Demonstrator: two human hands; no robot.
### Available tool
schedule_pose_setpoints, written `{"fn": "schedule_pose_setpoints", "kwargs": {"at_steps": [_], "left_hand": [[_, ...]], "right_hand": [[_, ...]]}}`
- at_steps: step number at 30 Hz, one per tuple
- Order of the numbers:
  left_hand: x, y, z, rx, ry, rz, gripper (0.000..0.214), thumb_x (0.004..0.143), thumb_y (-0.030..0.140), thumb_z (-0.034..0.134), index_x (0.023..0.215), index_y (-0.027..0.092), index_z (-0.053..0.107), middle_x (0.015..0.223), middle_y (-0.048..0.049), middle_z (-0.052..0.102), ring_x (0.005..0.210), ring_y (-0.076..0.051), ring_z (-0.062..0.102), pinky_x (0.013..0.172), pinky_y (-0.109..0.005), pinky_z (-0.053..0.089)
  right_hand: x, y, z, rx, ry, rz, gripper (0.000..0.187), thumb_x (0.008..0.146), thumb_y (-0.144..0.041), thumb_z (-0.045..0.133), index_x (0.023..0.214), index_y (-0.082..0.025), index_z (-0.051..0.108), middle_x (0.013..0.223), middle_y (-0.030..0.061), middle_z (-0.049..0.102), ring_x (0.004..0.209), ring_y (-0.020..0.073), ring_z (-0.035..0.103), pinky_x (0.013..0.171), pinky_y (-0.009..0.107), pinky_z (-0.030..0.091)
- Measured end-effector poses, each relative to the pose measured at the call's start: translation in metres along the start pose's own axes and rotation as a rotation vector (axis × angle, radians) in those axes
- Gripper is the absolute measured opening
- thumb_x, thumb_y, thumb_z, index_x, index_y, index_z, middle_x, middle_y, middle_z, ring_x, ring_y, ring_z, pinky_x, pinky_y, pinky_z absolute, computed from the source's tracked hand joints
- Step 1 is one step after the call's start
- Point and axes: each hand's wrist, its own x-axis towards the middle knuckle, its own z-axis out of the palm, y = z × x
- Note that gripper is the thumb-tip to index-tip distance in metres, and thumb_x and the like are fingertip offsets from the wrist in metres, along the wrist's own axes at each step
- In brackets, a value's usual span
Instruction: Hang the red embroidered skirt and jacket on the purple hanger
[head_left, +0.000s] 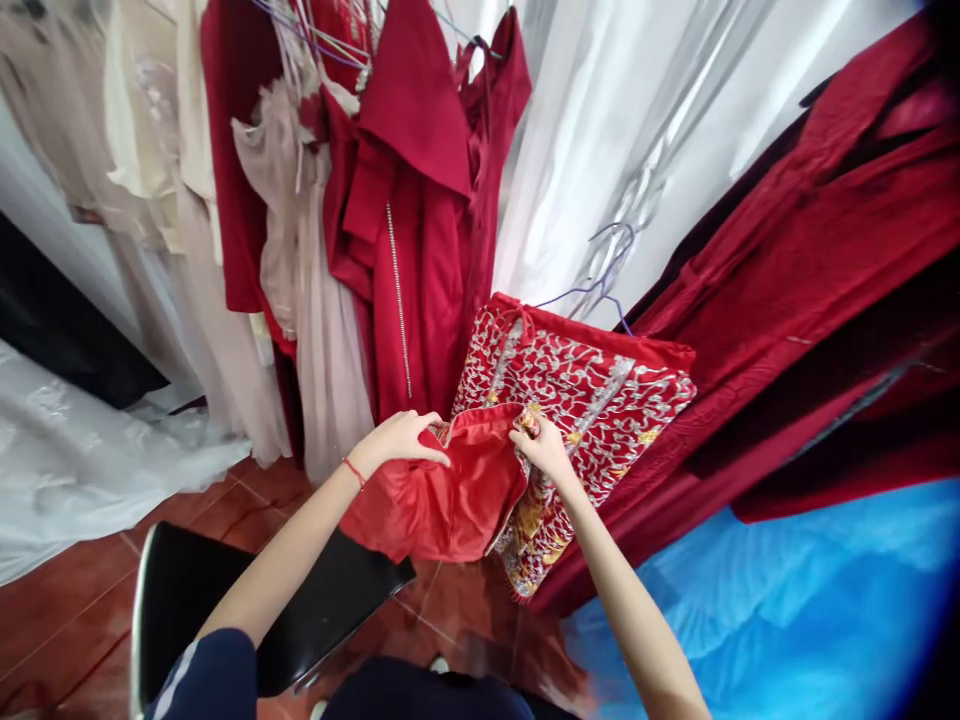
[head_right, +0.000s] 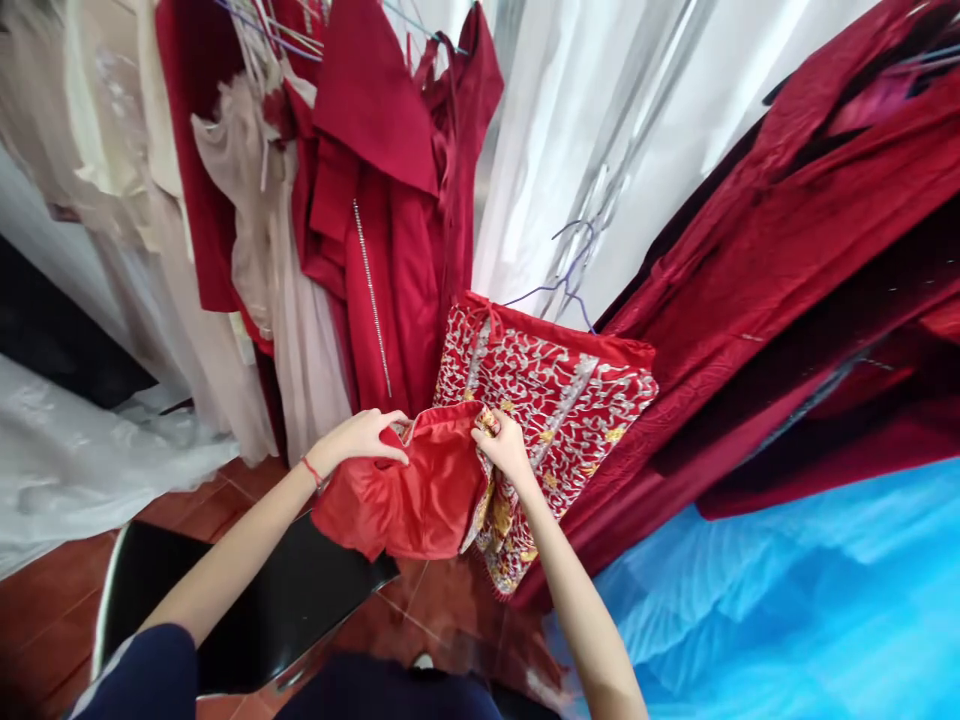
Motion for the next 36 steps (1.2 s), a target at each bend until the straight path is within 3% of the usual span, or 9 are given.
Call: {"fn": "schedule_pose_setpoints", "kwargs": {"at_steps": [4, 7, 11, 16, 21, 24, 30, 33, 36], "left_hand": [[0.023, 0.002, 0.016, -0.168, 0.088, -0.144, 0.088, 0.052, 0.045, 0.086, 0.129, 0.014, 0.058, 0.066, 0.0005, 0.065, 0.058, -0.019, 0.059, 0.065, -0.026, 0.043], [0.045, -0.008, 0.020, -0.427, 0.143, -0.170, 0.053, 0.067, 0.036, 0.075, 0.113, 0.013, 0.066, 0.077, -0.0040, 0.071, 0.067, -0.020, 0.063, 0.067, -0.027, 0.047], [0.070, -0.015, 0.015, -0.737, 0.307, -0.287, 0.017, 0.077, 0.027, 0.051, 0.075, 0.015, 0.063, 0.064, -0.0014, 0.066, 0.057, -0.015, 0.059, 0.058, -0.026, 0.047], [0.071, -0.012, -0.014, -1.022, 0.284, -0.220, 0.029, 0.078, 0.031, 0.051, 0.096, 0.012, 0.064, 0.086, -0.0083, 0.073, 0.077, -0.020, 0.069, 0.078, -0.035, 0.054], [0.051, -0.041, -0.044, -0.693, -0.046, 0.021, 0.034, 0.074, 0.030, 0.070, 0.104, 0.017, 0.061, 0.093, -0.0059, 0.072, 0.084, -0.020, 0.067, 0.082, -0.032, 0.052], [0.040, -0.072, -0.047, -0.366, 0.024, 0.034, 0.019, 0.085, 0.037, 0.061, 0.082, 0.019, 0.064, 0.075, -0.0027, 0.066, 0.073, -0.017, 0.062, 0.078, -0.031, 0.051], [0.056, -0.126, -0.001, -0.465, 0.066, 0.124, 0.024, 0.078, 0.035, 0.070, 0.099, 0.023, 0.066, 0.125, -0.0093, 0.060, 0.120, -0.024, 0.054, 0.110, -0.036, 0.038], [0.081, -0.149, 0.027, -0.638, -0.009, 0.012, 0.051, 0.071, 0.033, 0.076, 0.117, 0.022, 0.059, 0.124, -0.0109, 0.061, 0.120, -0.026, 0.056, 0.111, -0.037, 0.038], [0.102, -0.169, 0.036, -0.582, -0.084, -0.117, 0.039, 0.076, 0.040, 0.070, 0.109, 0.020, 0.065, 0.107, -0.0104, 0.071, 0.106, -0.030, 0.064, 0.103, -0.041, 0.045]], "right_hand": [[0.018, -0.005, -0.022, 0.259, -0.114, 0.102, 0.020, 0.064, -0.037, 0.057, 0.074, -0.019, 0.054, 0.065, -0.0009, 0.061, 0.059, 0.0140, 0.053, 0.060, 0.027, 0.046], [0.028, -0.027, -0.026, 0.339, -0.202, 0.068, 0.022, 0.068, -0.038, 0.062, 0.076, -0.019, 0.056, 0.068, -0.0004, 0.063, 0.065, 0.0156, 0.059, 0.065, 0.028, 0.049], [0.027, -0.061, -0.023, 0.254, -0.378, -0.086, 0.044, 0.071, -0.044, 0.070, 0.106, -0.017, 0.065, 0.102, 0.0062, 0.071, 0.096, 0.0231, 0.066, 0.084, 0.036, 0.054], [0.023, -0.087, -0.017, 0.088, -0.596, -0.252, 0.073, 0.077, -0.040, 0.062, 0.144, -0.016, 0.045, 0.147, 0.0077, 0.050, 0.138, 0.0267, 0.044, 0.114, 0.044, 0.036], [0.015, -0.096, 0.004, -0.110, -0.392, -0.312, 0.074, 0.084, -0.034, 0.060, 0.150, -0.012, 0.035, 0.148, 0.0120, 0.047, 0.136, 0.0305, 0.045, 0.116, 0.048, 0.034], [-0.001, -0.075, 0.040, -0.121, -0.268, -0.210, 0.068, 0.087, -0.042, 0.059, 0.147, -0.016, 0.042, 0.146, 0.0130, 0.050, 0.134, 0.0319, 0.049, 0.113, 0.049, 0.038], [0.012, -0.015, 0.132, -0.016, -0.206, -0.024, 0.066, 0.089, -0.050, 0.055, 0.144, -0.015, 0.047, 0.148, 0.0155, 0.046, 0.138, 0.0294, 0.044, 0.116, 0.049, 0.034], [0.046, -0.010, 0.143, 0.019, -0.182, -0.045, 0.062, 0.086, -0.048, 0.058, 0.139, -0.016, 0.052, 0.145, 0.0141, 0.050, 0.136, 0.0284, 0.046, 0.116, 0.049, 0.034], [0.069, -0.015, 0.133, 0.031, -0.111, -0.080, 0.052, 0.084, -0.048, 0.061, 0.129, -0.020, 0.060, 0.135, 0.0116, 0.060, 0.128, 0.0288, 0.054, 0.111, 0.047, 0.040]]}}
